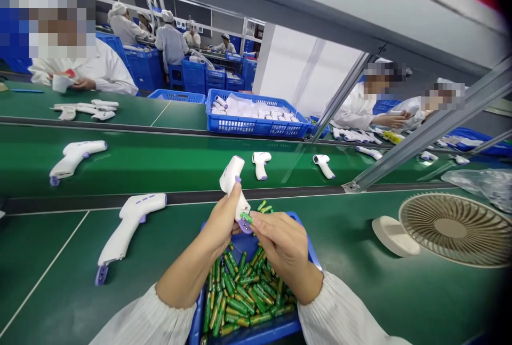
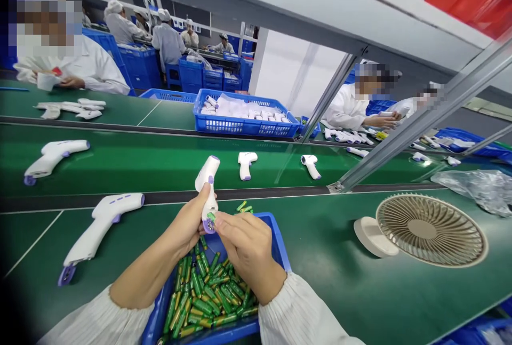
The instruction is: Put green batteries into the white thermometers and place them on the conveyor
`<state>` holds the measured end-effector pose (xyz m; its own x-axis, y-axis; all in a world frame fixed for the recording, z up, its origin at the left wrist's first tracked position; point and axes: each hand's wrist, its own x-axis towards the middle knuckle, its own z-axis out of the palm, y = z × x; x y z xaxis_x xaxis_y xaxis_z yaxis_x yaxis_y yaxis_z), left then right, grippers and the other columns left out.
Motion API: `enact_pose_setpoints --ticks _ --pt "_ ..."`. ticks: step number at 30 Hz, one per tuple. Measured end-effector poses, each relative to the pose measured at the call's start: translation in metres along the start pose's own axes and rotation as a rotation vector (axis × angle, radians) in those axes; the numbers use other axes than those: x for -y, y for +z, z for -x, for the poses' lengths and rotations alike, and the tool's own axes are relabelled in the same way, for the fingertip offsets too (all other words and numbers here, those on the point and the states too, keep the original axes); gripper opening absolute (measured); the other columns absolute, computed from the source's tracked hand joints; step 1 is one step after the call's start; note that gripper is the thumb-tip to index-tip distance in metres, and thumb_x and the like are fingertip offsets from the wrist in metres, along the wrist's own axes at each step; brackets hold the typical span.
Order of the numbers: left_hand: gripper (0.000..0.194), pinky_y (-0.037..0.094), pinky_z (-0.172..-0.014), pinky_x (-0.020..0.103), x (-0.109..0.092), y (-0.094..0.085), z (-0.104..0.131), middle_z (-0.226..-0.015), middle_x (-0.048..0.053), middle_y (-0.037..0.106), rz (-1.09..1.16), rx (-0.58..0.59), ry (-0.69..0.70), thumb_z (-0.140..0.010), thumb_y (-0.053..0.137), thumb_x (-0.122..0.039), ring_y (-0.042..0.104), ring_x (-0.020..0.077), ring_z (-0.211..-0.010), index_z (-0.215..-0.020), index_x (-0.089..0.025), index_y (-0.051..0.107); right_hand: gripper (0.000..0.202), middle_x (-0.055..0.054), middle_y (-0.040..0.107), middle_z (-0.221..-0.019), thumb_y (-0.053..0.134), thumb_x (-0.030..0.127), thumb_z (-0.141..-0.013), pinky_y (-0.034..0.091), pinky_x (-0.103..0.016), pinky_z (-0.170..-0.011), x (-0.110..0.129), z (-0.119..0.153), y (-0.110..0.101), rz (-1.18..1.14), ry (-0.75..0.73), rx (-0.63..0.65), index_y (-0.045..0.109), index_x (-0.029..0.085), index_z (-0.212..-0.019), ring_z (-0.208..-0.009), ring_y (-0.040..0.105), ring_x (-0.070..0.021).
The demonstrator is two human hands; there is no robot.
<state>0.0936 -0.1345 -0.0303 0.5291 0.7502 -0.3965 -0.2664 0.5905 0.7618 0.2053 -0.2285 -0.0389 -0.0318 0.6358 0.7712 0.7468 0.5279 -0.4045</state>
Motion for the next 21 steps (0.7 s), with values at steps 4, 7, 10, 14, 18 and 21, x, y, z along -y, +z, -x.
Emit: enact_pose_setpoints --ticks 4,7,10,14,18,21 --pt "0.052 0.021 -0.036 0.017 -0.002 0.0 0.001 -0.051 -0.004 0.041 0.041 -0.004 0.007 -0.069 0.07 -0.064 0.033 0.0053 -0.038 -0.077 -0.016 0.052 0.036 -0.009 0.062 -0.126 0.052 0.01 -0.092 0.051 -0.04 -0.088 0.006 -0.001 -0.007 0.001 0.092 0.115 0.057 0.024 -0.125 -0.109 0.06 -0.0226" --pt "0.05 0.018 -0.034 0.017 -0.005 -0.003 -0.002 -0.051 -0.005 0.04 0.142 0.013 -0.018 -0.074 0.065 -0.064 0.03 0.0054 -0.037 -0.078 -0.016 0.051 0.02 -0.009 0.067 -0.097 0.046 0.016 -0.094 0.05 -0.034 -0.076 0.01 0.001 -0.006 0.012 0.268 0.117 0.063 0.018 -0.104 -0.088 0.063 -0.0204" --pt "0.046 0.016 -0.033 0.017 -0.007 -0.007 -0.005 -0.051 -0.006 0.037 0.258 0.065 -0.022 -0.079 0.062 -0.061 0.025 0.0046 -0.036 -0.078 -0.017 0.049 0.014 -0.003 0.062 -0.075 0.055 0.024 -0.09 0.046 -0.031 -0.066 0.01 0.008 0.007 0.16 0.339 0.496 0.063 0.019 -0.08 -0.071 0.06 -0.0186" --pt "0.045 0.018 -0.032 0.016 -0.005 -0.008 -0.005 -0.051 -0.006 0.035 0.251 0.058 -0.023 -0.08 0.062 -0.059 0.027 0.0051 -0.037 -0.079 -0.016 0.05 0.014 -0.005 0.064 -0.086 0.07 0.03 -0.079 0.046 -0.031 -0.071 0.008 0.018 0.027 0.28 0.355 0.843 0.065 0.018 -0.083 -0.081 0.061 -0.022" --pt "0.047 0.018 -0.032 0.016 -0.005 -0.007 -0.004 -0.051 -0.007 0.035 0.241 0.026 -0.015 -0.078 0.064 -0.06 0.027 0.0049 -0.037 -0.08 -0.016 0.05 0.007 -0.001 0.064 -0.082 0.068 0.024 -0.081 0.046 -0.029 -0.072 0.007 0.015 0.028 0.113 0.38 0.804 0.064 0.02 -0.08 -0.079 0.062 -0.0192" --pt "0.048 0.02 -0.033 0.017 -0.005 -0.007 -0.004 -0.051 -0.007 0.036 0.247 -0.008 -0.004 -0.078 0.062 -0.062 0.027 0.005 -0.037 -0.081 -0.016 0.05 0.005 -0.003 0.064 -0.089 0.059 0.02 -0.089 0.048 -0.029 -0.073 0.006 0.008 0.016 -0.039 0.376 0.449 0.063 0.02 -0.091 -0.082 0.062 -0.018"
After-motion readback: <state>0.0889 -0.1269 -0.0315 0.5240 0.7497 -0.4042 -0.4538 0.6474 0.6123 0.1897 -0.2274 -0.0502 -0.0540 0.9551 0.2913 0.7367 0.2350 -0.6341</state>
